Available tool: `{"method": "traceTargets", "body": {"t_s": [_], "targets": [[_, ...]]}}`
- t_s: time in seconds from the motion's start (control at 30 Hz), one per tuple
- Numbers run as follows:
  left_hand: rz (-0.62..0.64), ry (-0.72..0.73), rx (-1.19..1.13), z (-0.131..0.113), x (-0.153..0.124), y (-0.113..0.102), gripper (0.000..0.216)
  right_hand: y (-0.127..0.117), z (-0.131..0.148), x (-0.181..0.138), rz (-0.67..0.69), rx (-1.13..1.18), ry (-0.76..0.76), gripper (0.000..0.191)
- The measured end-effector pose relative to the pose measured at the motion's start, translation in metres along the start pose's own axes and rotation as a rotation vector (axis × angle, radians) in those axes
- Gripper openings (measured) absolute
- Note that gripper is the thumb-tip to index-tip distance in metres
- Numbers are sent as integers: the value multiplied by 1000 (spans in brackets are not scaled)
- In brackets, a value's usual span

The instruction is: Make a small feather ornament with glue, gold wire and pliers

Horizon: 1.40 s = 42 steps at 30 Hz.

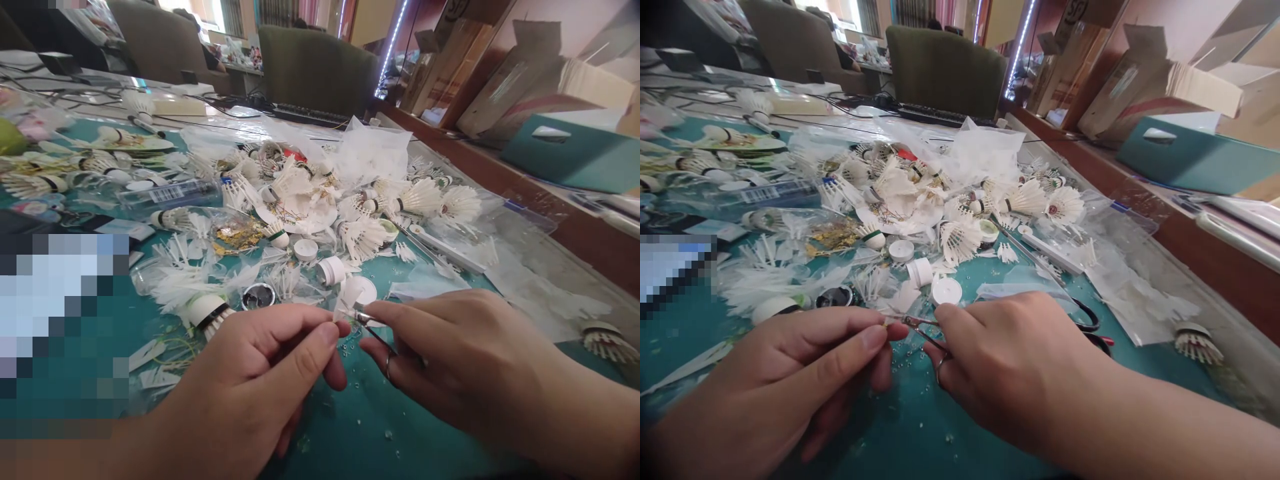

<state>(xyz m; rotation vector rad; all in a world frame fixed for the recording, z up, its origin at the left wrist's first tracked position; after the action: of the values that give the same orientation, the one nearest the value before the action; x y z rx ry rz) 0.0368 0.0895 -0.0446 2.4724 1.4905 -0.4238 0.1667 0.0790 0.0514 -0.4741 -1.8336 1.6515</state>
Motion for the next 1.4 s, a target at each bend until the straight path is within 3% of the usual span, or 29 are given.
{"method": "traceTargets", "body": {"t_s": [0.23, 0.47, 0.73, 0.97, 1.13, 1.4], "targets": [[-17, 15, 7, 2, 0, -2, 47, 3, -1, 0, 39, -78, -7, 33], [-10, 24, 7, 0, -1, -2, 44, 12, 3, 1, 106, -18, -27, 19], [-19, -3, 8, -2, 3, -3, 46, -4, -13, -1, -31, 9, 73, 31], [7, -50, 6, 3, 2, -1, 48, -8, -52, 7, -105, 605, 326, 10], [-2, -63, 152, -8, -1, 2, 43, 15, -64, 9, -140, 1051, 456, 22], [19, 41, 232, -23, -4, 9, 38, 35, -60, 9, -66, 1331, 526, 28]]}}
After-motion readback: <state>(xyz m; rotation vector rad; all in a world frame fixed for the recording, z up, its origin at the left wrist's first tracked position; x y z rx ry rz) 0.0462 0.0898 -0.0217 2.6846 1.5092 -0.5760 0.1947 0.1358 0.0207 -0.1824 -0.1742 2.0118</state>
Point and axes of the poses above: each hand's wrist, its own x-axis towards the middle knuckle, its own y-axis out of the palm, z = x × y, the point moved 10 cm from there along x, towards the middle knuckle, and after that the axes turned 5 degrees about z, right-handed, at the moved point
